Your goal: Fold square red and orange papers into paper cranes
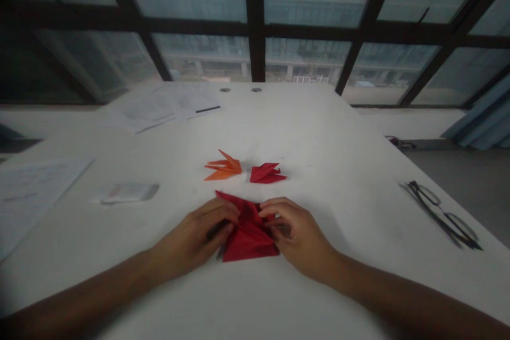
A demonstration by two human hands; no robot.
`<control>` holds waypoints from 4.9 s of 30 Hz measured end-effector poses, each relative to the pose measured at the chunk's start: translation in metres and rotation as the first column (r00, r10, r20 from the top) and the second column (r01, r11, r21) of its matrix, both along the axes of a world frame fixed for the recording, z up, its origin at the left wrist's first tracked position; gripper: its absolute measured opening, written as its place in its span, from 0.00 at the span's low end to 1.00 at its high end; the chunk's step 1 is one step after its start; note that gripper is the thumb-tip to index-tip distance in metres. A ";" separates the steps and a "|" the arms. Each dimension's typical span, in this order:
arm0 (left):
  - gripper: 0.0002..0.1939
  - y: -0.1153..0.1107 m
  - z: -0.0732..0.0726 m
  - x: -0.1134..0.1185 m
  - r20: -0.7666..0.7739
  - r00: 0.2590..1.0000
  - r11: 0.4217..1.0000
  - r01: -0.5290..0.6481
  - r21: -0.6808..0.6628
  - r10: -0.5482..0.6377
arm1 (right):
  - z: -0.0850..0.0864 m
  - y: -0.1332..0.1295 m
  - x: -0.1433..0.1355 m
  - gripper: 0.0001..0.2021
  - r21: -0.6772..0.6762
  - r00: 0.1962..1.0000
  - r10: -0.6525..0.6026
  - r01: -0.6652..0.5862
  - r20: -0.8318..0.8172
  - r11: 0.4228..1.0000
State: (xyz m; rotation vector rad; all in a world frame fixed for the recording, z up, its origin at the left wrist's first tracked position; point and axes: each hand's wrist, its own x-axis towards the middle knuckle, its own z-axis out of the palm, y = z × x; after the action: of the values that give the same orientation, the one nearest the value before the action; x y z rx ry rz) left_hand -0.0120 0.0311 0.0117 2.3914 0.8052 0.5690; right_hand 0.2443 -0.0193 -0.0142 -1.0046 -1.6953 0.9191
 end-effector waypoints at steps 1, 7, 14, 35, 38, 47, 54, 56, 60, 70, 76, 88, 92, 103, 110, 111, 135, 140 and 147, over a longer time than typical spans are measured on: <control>0.08 0.000 0.001 0.000 0.001 1.000 1.000 0.013 0.005 -0.013 | 0.000 0.000 -0.001 0.17 0.003 1.000 -0.007 0.007 0.005 1.000; 0.06 -0.004 0.006 0.004 -0.069 0.993 0.993 0.104 0.058 -0.100 | 0.006 -0.002 0.000 0.16 0.017 0.998 -0.024 0.023 0.059 1.000; 0.03 -0.004 -0.004 0.005 -0.079 0.995 0.995 0.074 0.072 -0.068 | 0.009 -0.009 -0.002 0.10 0.141 0.938 0.083 -0.137 0.337 0.980; 0.06 -0.002 -0.006 0.001 -0.060 0.993 0.989 0.105 0.104 -0.099 | 0.009 0.001 0.004 0.13 0.000 0.985 0.019 -0.019 0.170 1.000; 0.06 -0.003 -0.006 0.002 -0.071 0.995 0.987 0.086 0.135 -0.077 | 0.008 -0.003 0.002 0.11 0.042 0.961 -0.016 0.004 0.277 0.999; 0.14 -0.006 -0.003 0.005 -0.208 0.978 0.976 0.071 0.204 -0.027 | 0.009 -0.016 0.003 0.14 0.190 0.746 -0.040 -0.118 0.665 0.975; 0.16 -0.001 -0.002 0.000 -0.175 0.982 0.973 0.105 0.204 -0.069 | 0.014 -0.010 0.003 0.12 0.175 0.802 -0.024 -0.101 0.596 0.979; 0.17 -0.001 -0.002 -0.001 -0.152 0.985 0.970 0.112 0.217 -0.079 | 0.014 -0.008 0.005 0.13 0.167 0.811 0.003 -0.124 0.585 0.978; 0.20 0.000 -0.005 0.000 -0.118 0.990 0.953 0.110 0.283 -0.080 | 0.015 -0.006 0.010 0.12 0.161 0.801 0.031 -0.158 0.597 0.974; 0.22 0.002 -0.009 -0.001 -0.183 0.972 0.943 0.192 0.273 -0.145 | 0.013 -0.010 0.014 0.10 0.172 0.774 0.032 -0.182 0.633 0.968; 0.23 -0.001 -0.009 0.000 -0.168 0.972 0.918 0.213 0.334 -0.164 | 0.012 -0.009 0.013 0.09 0.185 0.759 0.021 -0.186 0.651 0.965; 0.16 -0.002 -0.004 0.003 -0.141 0.985 0.959 0.135 0.248 -0.102 | 0.009 -0.004 0.015 0.21 0.159 0.844 0.005 -0.107 0.536 0.981; 0.12 -0.001 -0.007 0.002 -0.099 0.989 0.953 0.130 0.272 -0.106 | 0.009 -0.002 0.015 0.23 0.143 0.868 -0.013 -0.067 0.496 0.987; 0.08 -0.003 -0.002 0.002 -0.118 0.982 0.961 0.173 0.218 -0.150 | 0.010 -0.004 0.013 0.06 0.135 0.852 -0.021 -0.058 0.523 0.989; 0.17 -0.006 -0.006 0.003 -0.144 0.989 0.960 0.072 0.271 -0.033 | 0.012 -0.012 0.009 0.03 0.166 0.763 -0.139 0.042 0.631 0.985; 0.17 -0.007 -0.005 0.003 -0.167 0.985 0.962 0.076 0.263 -0.032 | 0.012 -0.013 0.009 0.04 0.178 0.743 -0.178 0.080 0.645 0.981; 0.29 -0.003 0.002 0.005 -0.130 0.991 0.994 -0.030 0.100 0.043 | 0.007 0.002 0.011 0.11 0.152 0.682 -0.258 0.213 0.684 0.965; 0.18 -0.002 0.000 0.006 -0.082 0.995 0.996 -0.052 0.076 0.058 | 0.015 0.000 0.010 0.09 0.097 0.696 -0.182 0.160 0.695 0.982; 0.10 -0.002 -0.007 0.008 -0.035 0.993 0.985 -0.111 0.134 0.117 | 0.025 -0.018 0.003 0.03 0.042 0.766 -0.098 0.093 0.635 0.995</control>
State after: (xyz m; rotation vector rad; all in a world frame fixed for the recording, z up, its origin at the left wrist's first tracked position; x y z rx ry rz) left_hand -0.0042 0.0288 0.0046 2.4964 0.9553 0.6369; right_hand 0.2473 -0.0371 0.0111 -1.5017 -2.1699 0.5163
